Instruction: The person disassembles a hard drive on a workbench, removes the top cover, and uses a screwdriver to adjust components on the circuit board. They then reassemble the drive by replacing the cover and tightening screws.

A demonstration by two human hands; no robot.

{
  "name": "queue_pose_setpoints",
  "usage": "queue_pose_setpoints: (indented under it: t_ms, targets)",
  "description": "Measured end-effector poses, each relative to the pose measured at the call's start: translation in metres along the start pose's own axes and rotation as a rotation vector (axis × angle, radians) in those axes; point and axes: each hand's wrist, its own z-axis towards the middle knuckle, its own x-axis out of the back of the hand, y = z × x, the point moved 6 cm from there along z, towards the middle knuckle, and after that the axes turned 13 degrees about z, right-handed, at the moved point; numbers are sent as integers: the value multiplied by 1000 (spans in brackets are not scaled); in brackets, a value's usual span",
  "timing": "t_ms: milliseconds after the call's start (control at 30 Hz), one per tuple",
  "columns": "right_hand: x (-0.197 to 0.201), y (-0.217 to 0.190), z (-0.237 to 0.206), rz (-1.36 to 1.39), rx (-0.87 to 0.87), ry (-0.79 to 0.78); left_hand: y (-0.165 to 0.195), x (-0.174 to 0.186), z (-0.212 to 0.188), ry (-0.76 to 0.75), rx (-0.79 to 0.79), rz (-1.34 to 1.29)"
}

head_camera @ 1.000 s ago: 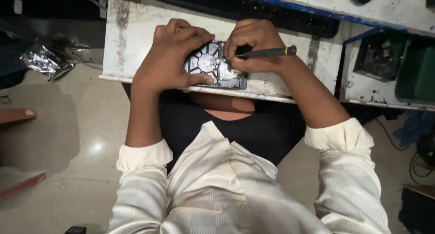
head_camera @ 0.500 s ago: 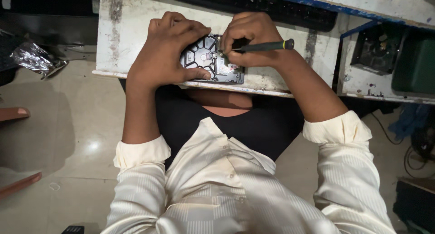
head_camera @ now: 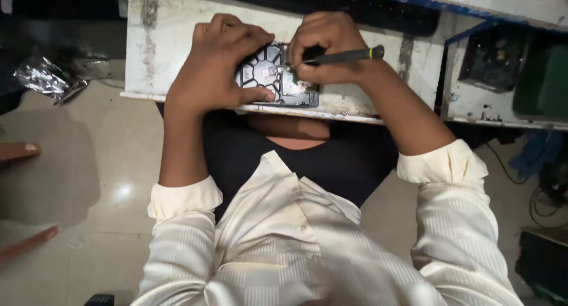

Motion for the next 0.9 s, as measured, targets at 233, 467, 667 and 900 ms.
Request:
queue_pose_setpoints:
  t_ms: [233,467,667,900]
  targets:
    - [2,-3,2,-17,-14,-2,1,2,3,11,-7,34]
    - [3,-2,1,-21,-2,-6,3,4,4,-10,15,1]
    - [2,2,-3,-22,14,12,3,2,3,8,6,9]
    - [0,0,0,-21,27,10,1,1,3,-1,18,3]
